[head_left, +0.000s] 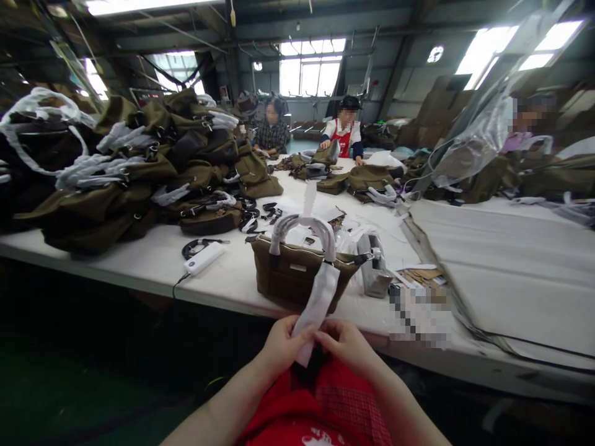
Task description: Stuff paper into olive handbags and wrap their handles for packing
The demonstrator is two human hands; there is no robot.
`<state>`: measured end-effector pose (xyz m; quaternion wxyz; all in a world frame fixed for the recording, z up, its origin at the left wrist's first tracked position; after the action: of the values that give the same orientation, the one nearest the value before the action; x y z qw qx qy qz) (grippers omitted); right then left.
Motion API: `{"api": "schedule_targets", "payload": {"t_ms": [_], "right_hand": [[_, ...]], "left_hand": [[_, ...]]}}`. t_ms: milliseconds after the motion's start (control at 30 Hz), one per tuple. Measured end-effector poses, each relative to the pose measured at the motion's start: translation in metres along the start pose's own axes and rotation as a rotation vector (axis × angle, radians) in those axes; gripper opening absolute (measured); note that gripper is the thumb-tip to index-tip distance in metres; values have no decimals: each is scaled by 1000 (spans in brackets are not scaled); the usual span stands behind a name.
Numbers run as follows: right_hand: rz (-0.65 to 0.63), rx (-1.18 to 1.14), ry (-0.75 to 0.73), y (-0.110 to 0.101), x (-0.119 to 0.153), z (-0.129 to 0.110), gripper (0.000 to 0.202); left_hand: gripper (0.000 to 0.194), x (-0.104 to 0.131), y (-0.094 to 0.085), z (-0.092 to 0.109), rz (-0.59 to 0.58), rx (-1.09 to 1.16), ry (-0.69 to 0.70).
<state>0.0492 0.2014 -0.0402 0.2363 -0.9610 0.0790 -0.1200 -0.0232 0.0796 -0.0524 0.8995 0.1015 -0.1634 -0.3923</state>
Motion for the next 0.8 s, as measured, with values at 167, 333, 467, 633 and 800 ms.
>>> {"api": "schedule_targets", "payload": {"t_ms": [167,333,467,633,800], "right_hand": [[-73,-199,70,4,2,7,21],[33,-267,30,6,-4,2,22],[78,-381,-29,9,-6,-2,18],[262,-42,-61,-32,-1,14,16],[854,409,208,-169,19,74,40]], "left_hand": [[58,0,6,4,33,-26,36],[56,3,13,9,42,-188,126],[75,5,24,-7,59,-144,50],[83,-4,17,-19,40,-109,-17],[70,-23,-33,-12,75,-331,156]]}}
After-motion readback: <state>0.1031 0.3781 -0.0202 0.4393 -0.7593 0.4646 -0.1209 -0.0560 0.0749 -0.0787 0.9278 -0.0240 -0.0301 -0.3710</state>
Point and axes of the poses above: each hand's wrist, its own x-axis away from the middle knuckle, its own y-axis out of the palm, z = x × y, the point moved 6 cm from there along -x, towards the middle knuckle, and after that the axes turned 12 degrees about x, right-handed, at the moved point
